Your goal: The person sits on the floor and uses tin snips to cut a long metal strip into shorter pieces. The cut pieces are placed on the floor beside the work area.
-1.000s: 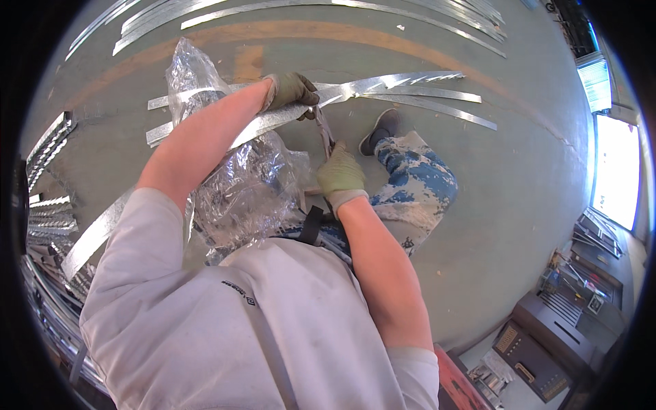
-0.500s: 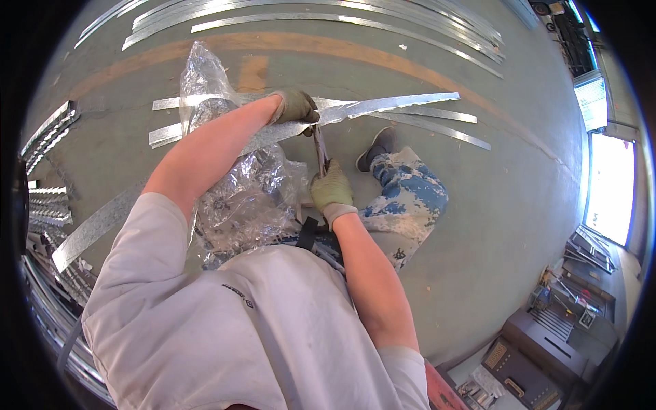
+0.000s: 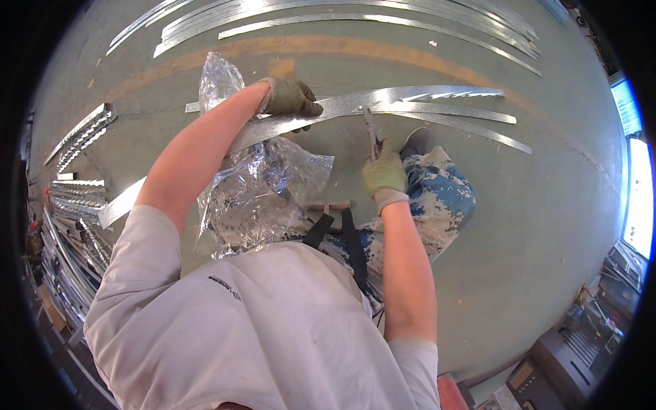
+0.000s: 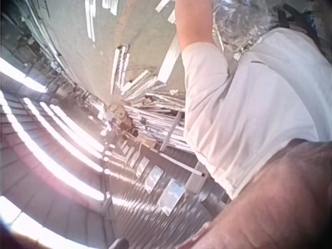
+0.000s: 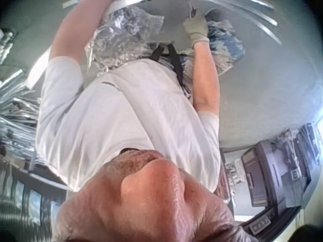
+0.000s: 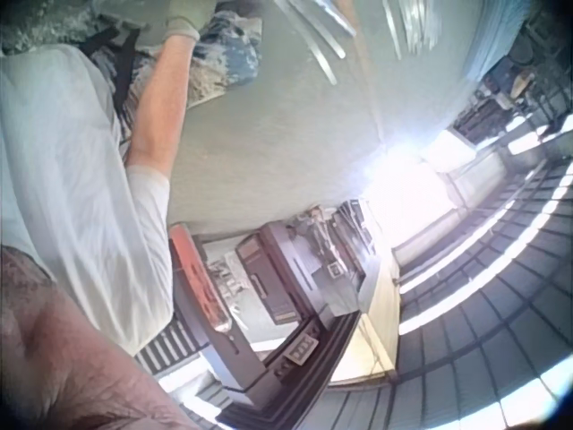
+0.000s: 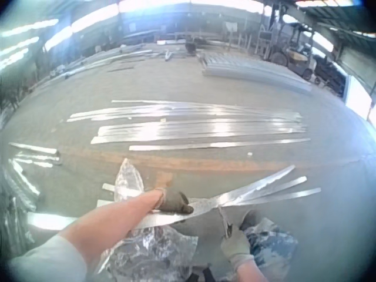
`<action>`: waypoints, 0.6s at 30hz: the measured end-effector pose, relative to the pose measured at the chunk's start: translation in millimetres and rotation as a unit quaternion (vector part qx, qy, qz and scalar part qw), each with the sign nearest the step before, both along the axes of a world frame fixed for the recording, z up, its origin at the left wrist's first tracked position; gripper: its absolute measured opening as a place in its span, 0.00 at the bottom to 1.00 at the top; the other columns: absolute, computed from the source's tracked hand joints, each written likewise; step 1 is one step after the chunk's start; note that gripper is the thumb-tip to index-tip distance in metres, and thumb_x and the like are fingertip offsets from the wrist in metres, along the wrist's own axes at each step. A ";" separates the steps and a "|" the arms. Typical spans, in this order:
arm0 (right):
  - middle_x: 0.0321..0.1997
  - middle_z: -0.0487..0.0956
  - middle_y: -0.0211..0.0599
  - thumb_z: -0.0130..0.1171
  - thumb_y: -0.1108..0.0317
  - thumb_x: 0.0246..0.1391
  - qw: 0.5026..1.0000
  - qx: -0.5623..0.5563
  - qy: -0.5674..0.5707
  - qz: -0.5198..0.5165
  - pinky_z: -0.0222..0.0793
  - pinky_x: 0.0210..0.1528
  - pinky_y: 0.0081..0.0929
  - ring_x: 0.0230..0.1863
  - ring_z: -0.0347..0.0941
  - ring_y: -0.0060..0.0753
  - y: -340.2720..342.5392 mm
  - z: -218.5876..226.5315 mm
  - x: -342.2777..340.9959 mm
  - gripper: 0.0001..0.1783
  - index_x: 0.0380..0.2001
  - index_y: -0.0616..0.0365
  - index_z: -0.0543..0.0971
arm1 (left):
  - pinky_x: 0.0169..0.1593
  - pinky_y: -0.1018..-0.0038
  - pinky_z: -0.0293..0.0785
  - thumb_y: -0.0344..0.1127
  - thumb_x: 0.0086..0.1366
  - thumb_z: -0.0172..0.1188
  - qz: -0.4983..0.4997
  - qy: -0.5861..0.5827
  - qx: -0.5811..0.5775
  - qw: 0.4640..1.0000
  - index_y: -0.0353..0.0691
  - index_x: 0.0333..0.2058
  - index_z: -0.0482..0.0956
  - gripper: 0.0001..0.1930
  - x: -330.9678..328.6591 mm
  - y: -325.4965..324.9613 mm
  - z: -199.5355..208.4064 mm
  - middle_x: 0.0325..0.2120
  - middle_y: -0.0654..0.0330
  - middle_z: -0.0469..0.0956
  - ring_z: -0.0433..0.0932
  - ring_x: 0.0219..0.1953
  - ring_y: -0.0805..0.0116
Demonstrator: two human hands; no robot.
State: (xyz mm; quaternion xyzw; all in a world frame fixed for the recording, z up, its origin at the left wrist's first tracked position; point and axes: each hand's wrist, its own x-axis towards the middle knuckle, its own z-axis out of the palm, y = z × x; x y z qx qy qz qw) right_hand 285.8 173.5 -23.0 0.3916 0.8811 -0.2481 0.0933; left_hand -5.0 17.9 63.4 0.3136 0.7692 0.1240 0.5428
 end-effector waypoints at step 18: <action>0.42 0.86 0.38 0.69 0.47 0.72 0.864 -0.497 -0.043 -0.073 0.79 0.44 0.34 0.40 0.82 0.30 -18.9 22.0 17.2 0.25 0.58 0.56 0.84 | 0.53 0.64 0.89 0.38 0.71 0.78 0.252 -0.244 0.067 0.934 0.24 0.68 0.78 0.34 8.8 -16.6 -50.3 0.46 0.51 0.93 0.92 0.44 0.62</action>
